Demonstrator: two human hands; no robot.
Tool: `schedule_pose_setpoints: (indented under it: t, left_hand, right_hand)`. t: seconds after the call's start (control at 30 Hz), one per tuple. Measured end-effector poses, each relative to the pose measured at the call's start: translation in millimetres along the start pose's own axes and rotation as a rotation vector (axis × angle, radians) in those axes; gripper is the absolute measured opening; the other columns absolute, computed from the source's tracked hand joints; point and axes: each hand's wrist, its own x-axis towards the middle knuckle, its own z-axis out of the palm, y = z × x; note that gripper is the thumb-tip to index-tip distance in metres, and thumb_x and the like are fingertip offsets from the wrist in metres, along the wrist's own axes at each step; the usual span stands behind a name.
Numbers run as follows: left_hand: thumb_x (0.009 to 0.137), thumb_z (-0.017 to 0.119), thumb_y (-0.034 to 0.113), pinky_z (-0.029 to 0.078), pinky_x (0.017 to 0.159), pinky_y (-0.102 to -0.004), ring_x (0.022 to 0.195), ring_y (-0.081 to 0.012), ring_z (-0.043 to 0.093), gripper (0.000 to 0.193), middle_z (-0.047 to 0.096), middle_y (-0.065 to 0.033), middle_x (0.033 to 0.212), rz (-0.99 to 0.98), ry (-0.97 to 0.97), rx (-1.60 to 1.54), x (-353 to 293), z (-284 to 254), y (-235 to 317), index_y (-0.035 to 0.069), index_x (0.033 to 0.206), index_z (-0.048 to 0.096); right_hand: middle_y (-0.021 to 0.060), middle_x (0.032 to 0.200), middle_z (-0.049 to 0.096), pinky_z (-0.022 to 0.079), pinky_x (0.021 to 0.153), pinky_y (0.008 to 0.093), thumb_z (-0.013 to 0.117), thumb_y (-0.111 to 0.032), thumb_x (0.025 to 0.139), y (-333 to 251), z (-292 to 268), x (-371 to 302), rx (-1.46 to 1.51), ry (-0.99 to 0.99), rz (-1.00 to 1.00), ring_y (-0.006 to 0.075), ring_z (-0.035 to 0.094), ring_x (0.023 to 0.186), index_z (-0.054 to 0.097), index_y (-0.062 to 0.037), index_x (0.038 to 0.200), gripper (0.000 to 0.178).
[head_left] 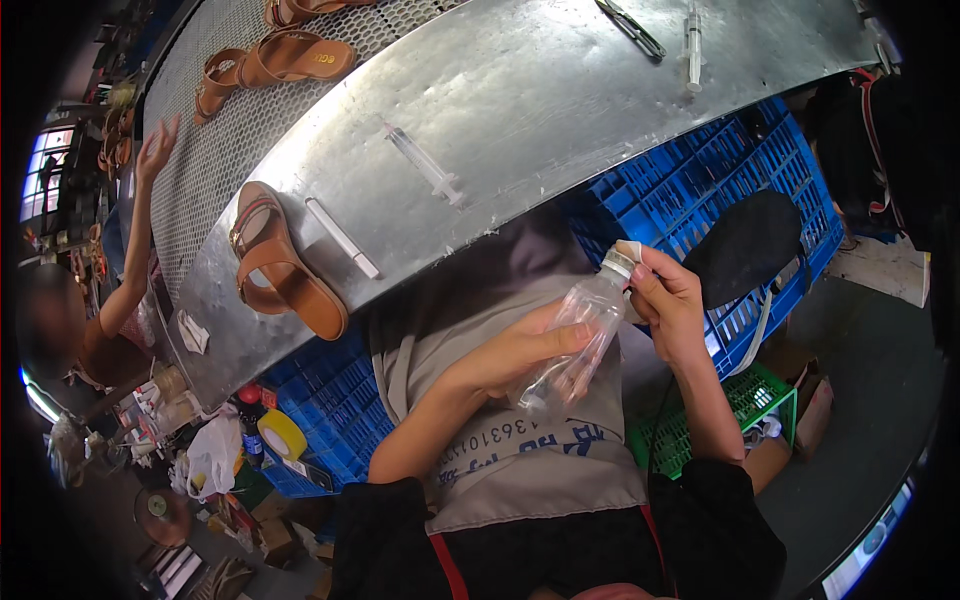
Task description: Cleaning and assembling components of a leather sandal at a factory workstation.
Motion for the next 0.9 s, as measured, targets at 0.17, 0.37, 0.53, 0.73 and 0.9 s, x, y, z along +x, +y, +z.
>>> schedule_pose_setpoints:
  t: [0.17, 0.37, 0.53, 0.73, 0.9]
  left_hand:
    - [0.093, 0.078, 0.032, 0.055, 0.078, -0.0322, 0.089, -0.0185, 0.067, 0.054, 0.061, -0.0071, 0.102, 0.413, 0.104, 0.439, 7.9, 11.2, 23.0, 0.005, 0.130, 0.050]
    - [0.075, 0.091, 0.032, 0.050, 0.098, -0.0384, 0.114, -0.0262, 0.065, 0.079, 0.065, -0.0159, 0.121, 1.147, 0.427, 0.954, 21.1, 22.9, 113.3, 0.003, 0.135, 0.049]
    - [0.074, 0.091, 0.031, 0.049, 0.100, -0.0403, 0.116, -0.0344, 0.064, 0.079, 0.065, -0.0205, 0.121, 1.370, 0.603, 0.854, 68.7, -12.6, 153.0, 0.001, 0.134, 0.048]
    - [0.076, 0.088, 0.031, 0.047, 0.105, -0.0440, 0.123, -0.0412, 0.058, 0.080, 0.061, -0.0234, 0.123, 1.365, 0.778, 0.884, 63.3, -10.9, 146.9, -0.001, 0.137, 0.047]
    - [0.084, 0.076, 0.017, 0.046, 0.106, -0.0470, 0.125, -0.0402, 0.054, 0.055, 0.059, -0.0231, 0.125, 1.472, 1.011, 1.305, -24.6, -9.0, 103.9, 0.001, 0.132, 0.054]
  right_hand:
    - [0.0053, 0.093, 0.070, 0.026, 0.047, 0.0189, 0.060, -0.010, 0.104, -8.8, 2.8, 8.6, 0.053, 0.124, -0.179, 0.0010, 0.035, 0.052, 0.061, 0.0001, 0.138, 0.036]
    - [0.0065, 0.097, 0.068, 0.026, 0.046, 0.0175, 0.057, -0.010, 0.106, -3.5, -25.0, 18.9, 0.034, 0.188, -0.295, 0.0009, 0.035, 0.051, 0.057, 0.0013, 0.140, 0.036]
    - [0.0057, 0.099, 0.063, 0.025, 0.045, 0.0166, 0.052, -0.012, 0.109, -3.3, -17.5, 21.3, -0.017, 0.091, -0.306, -0.0005, 0.031, 0.051, 0.055, 0.0022, 0.139, 0.033]
    - [0.0051, 0.099, 0.064, 0.024, 0.045, 0.0168, 0.052, -0.013, 0.109, -2.4, -9.6, 26.8, -0.056, 0.032, -0.277, -0.0005, 0.031, 0.051, 0.055, 0.0025, 0.140, 0.034]
    - [0.0054, 0.097, 0.065, 0.024, 0.045, 0.0169, 0.053, -0.012, 0.109, -10.5, -7.3, 21.1, -0.115, 0.067, -0.258, -0.0006, 0.031, 0.051, 0.056, 0.0029, 0.140, 0.035]
